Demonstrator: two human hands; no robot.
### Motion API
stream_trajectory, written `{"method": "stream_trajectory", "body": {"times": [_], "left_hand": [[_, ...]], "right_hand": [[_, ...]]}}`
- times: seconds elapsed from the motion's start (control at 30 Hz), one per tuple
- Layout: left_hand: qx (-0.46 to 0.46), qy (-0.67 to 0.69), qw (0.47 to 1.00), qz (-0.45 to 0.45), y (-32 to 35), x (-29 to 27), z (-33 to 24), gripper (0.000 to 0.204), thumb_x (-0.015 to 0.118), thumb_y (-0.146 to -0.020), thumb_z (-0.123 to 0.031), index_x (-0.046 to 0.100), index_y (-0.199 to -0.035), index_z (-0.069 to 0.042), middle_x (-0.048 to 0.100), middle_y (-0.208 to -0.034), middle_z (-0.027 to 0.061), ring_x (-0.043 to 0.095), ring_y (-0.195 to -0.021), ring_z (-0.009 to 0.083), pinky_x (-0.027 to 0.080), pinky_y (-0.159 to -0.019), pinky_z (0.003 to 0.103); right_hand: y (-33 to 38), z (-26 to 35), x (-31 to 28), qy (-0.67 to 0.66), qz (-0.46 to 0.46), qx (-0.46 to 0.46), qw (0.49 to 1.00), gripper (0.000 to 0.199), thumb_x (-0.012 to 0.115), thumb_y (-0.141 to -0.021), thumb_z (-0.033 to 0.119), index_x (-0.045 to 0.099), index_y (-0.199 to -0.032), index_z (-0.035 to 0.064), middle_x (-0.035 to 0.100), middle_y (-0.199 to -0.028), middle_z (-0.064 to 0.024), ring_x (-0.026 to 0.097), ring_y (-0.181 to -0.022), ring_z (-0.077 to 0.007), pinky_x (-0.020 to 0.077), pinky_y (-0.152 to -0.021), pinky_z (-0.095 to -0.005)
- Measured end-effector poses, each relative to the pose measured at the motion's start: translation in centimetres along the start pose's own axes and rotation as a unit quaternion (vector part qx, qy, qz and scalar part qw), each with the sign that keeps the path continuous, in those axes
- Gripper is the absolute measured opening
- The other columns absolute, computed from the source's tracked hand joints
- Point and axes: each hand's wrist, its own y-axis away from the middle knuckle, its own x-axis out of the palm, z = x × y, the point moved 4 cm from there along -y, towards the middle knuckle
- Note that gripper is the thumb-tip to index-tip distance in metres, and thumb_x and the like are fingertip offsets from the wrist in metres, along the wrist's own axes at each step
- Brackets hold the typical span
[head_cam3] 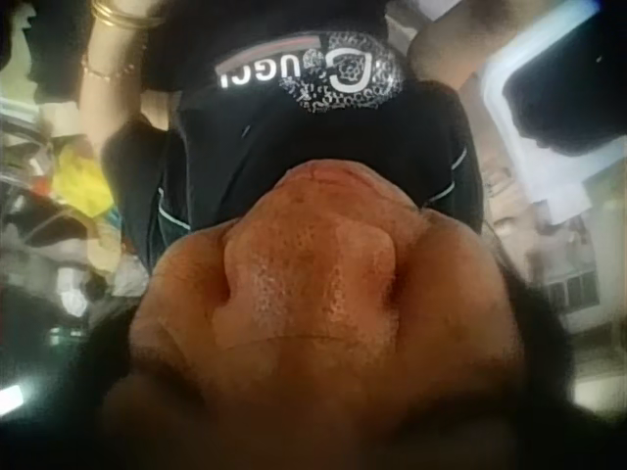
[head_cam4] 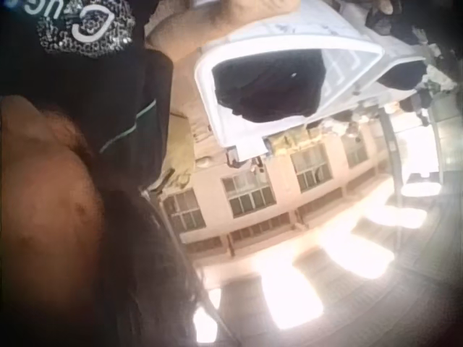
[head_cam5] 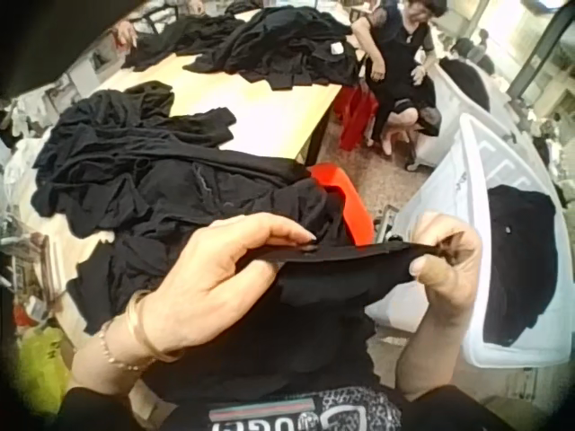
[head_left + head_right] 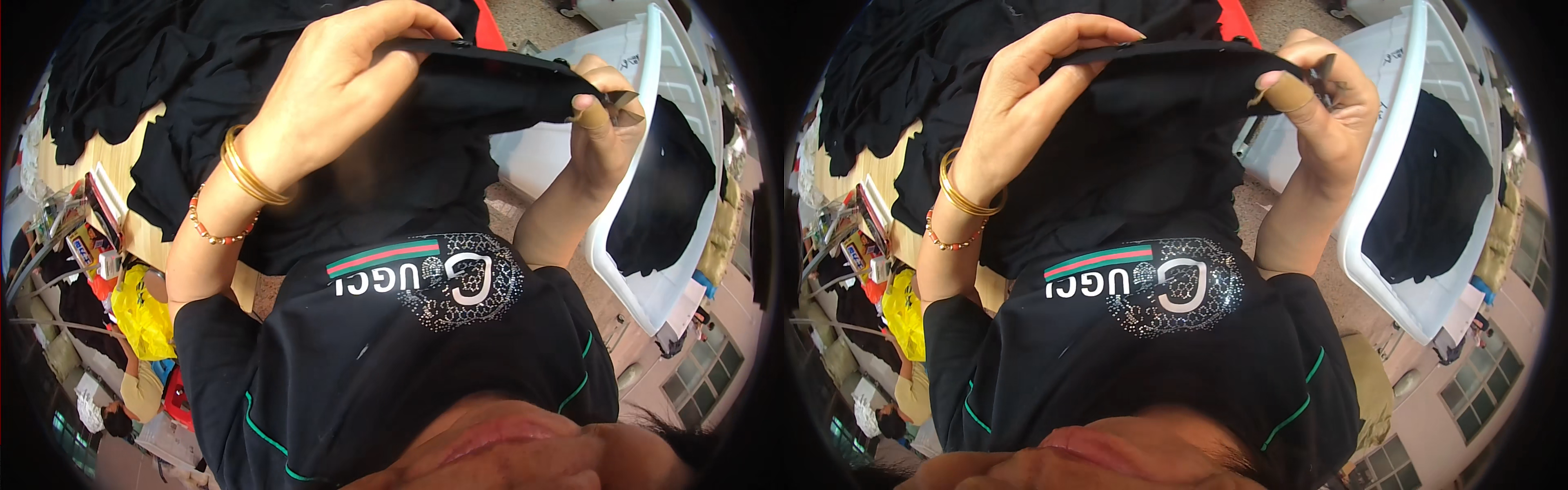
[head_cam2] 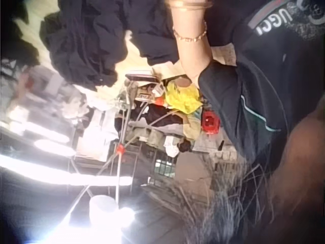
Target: Trimming loose threads from black shirts using a thread nipper in a factory setting.
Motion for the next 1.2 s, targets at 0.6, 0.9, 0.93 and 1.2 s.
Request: {"method": "stream_trajectory", "body": {"times": [0.6, 0.9, 0.93, 1.2], "left_hand": [[-0.106, 0.339, 0.935, -0.008, 1.3, 0.5, 2.9, 0.026, 0.060, -0.094, -0.012, 0.065, -0.117, 0.000, 0.068, -0.105, 0.0032, 0.061, -0.097, 0.0079, 0.046, -0.089, 0.020], [-0.102, 0.247, 0.963, -0.014, 1.7, 0.6, 3.0, 0.025, 0.060, -0.095, -0.010, 0.065, -0.117, 0.000, 0.068, -0.103, 0.0025, 0.060, -0.095, 0.0072, 0.045, -0.088, 0.019], [-0.102, 0.255, 0.961, -0.015, 1.9, 0.6, 3.0, 0.025, 0.060, -0.095, -0.010, 0.065, -0.117, 0.000, 0.068, -0.103, 0.0025, 0.060, -0.095, 0.0071, 0.045, -0.088, 0.019], [-0.106, 0.275, 0.956, -0.008, 1.3, 0.9, 3.2, 0.025, 0.060, -0.095, -0.010, 0.065, -0.117, 0.000, 0.068, -0.103, 0.0022, 0.061, -0.093, 0.0070, 0.046, -0.087, 0.019]], "right_hand": [[-0.6, -0.1, 4.9, 0.210, 0.047, 0.030, 0.976, 0.038, 0.079, -0.073, 0.004, 0.069, -0.109, -0.0007, 0.065, -0.088, -0.0067, 0.056, -0.076, -0.0141, 0.0407, -0.063, -0.0243], [-1.2, 0.0, 5.3, 0.210, 0.084, -0.004, 0.974, 0.032, 0.075, -0.076, 0.002, 0.069, -0.107, -0.0030, 0.064, -0.081, -0.0076, 0.056, -0.069, -0.0157, 0.0412, -0.060, -0.0264], [-1.2, -0.4, 5.4, 0.206, 0.087, -0.006, 0.975, 0.032, 0.075, -0.076, 0.002, 0.069, -0.107, -0.0030, 0.064, -0.081, -0.0076, 0.056, -0.069, -0.0157, 0.0412, -0.060, -0.0264], [-1.2, -1.0, 4.9, 0.133, 0.025, 0.067, 0.989, 0.028, 0.076, -0.078, 0.004, 0.070, -0.104, -0.0023, 0.064, -0.085, -0.0070, 0.056, -0.069, -0.0126, 0.0412, -0.061, -0.0235]]}}
